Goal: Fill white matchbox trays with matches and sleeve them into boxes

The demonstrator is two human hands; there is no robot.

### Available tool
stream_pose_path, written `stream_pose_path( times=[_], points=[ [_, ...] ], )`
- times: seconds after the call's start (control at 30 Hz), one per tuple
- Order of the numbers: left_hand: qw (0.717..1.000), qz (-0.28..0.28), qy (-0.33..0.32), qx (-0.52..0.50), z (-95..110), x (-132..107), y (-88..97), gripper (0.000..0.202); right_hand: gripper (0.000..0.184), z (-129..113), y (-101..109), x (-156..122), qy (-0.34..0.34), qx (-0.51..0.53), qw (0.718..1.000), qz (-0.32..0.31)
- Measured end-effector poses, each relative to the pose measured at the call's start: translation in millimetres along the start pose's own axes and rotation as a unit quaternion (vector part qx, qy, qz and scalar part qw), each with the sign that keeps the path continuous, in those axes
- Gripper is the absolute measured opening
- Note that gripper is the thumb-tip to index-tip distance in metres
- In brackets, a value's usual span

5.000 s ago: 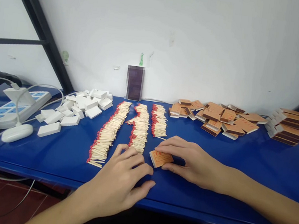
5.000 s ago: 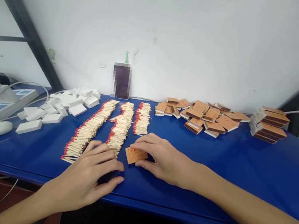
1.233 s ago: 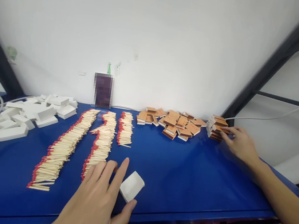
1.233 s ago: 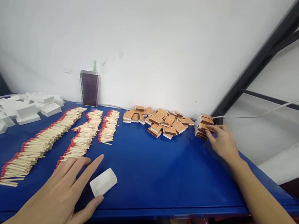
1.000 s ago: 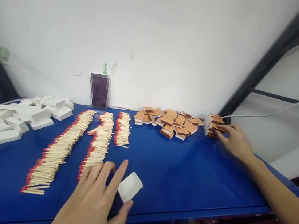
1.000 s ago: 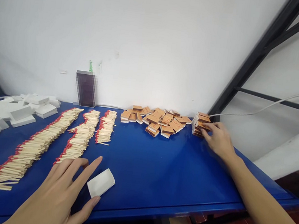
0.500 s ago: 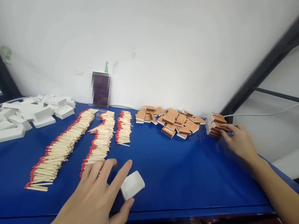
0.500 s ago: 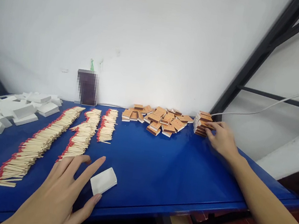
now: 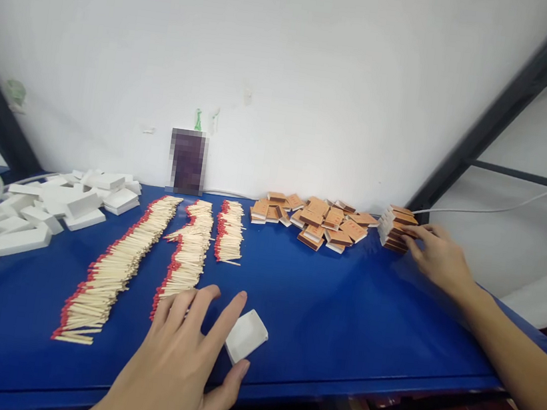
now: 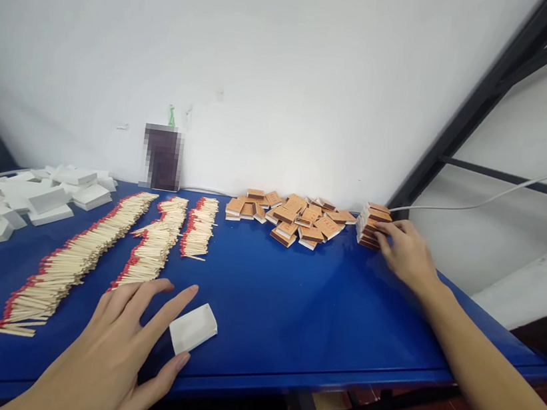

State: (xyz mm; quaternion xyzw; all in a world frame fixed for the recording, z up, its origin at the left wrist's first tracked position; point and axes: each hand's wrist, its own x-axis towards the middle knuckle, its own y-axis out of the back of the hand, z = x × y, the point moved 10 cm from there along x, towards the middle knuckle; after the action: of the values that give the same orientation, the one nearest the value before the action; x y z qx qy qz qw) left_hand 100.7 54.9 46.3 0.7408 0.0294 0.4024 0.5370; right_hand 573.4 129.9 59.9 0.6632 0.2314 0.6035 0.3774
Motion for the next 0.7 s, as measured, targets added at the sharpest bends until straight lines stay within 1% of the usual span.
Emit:
stream_pose_path(
  times=[0.37,0.47,0.53,0.6,0.63,0.7],
  points=[
    [1.000,0.009,-0.003,0.002,1.7,-1.4,2.1,0.052,0.032,4.2,-3.8,-0.4,-0.020,-0.029,0.999,-0.013],
    [1.000,0.015,-0.003,-0.012,-0.4,0.6,7.5,0.054,0.031,5.6,-3.1,-0.6,-0.022,-0.036,0.999,-0.010],
    [0.999,0.020,-0.008,-0.049,-1.3,3.6,16.9,0.054,0.032,6.1,-0.7,-1.2,-0.025,-0.041,0.999,-0.006],
    [0.992,0.023,-0.015,-0.125,-0.1,6.5,30.3,0.048,0.034,2.6,7.0,-1.8,-0.026,-0.053,0.998,0.014],
    [0.984,0.031,-0.025,-0.174,2.8,7.1,39.8,0.043,0.035,-2.3,13.4,-2.3,-0.024,-0.060,0.997,0.032],
    [0.964,0.017,-0.037,-0.264,11.0,6.4,52.9,0.031,0.033,-26.0,34.5,-5.5,0.011,-0.073,0.992,0.105]
  ],
)
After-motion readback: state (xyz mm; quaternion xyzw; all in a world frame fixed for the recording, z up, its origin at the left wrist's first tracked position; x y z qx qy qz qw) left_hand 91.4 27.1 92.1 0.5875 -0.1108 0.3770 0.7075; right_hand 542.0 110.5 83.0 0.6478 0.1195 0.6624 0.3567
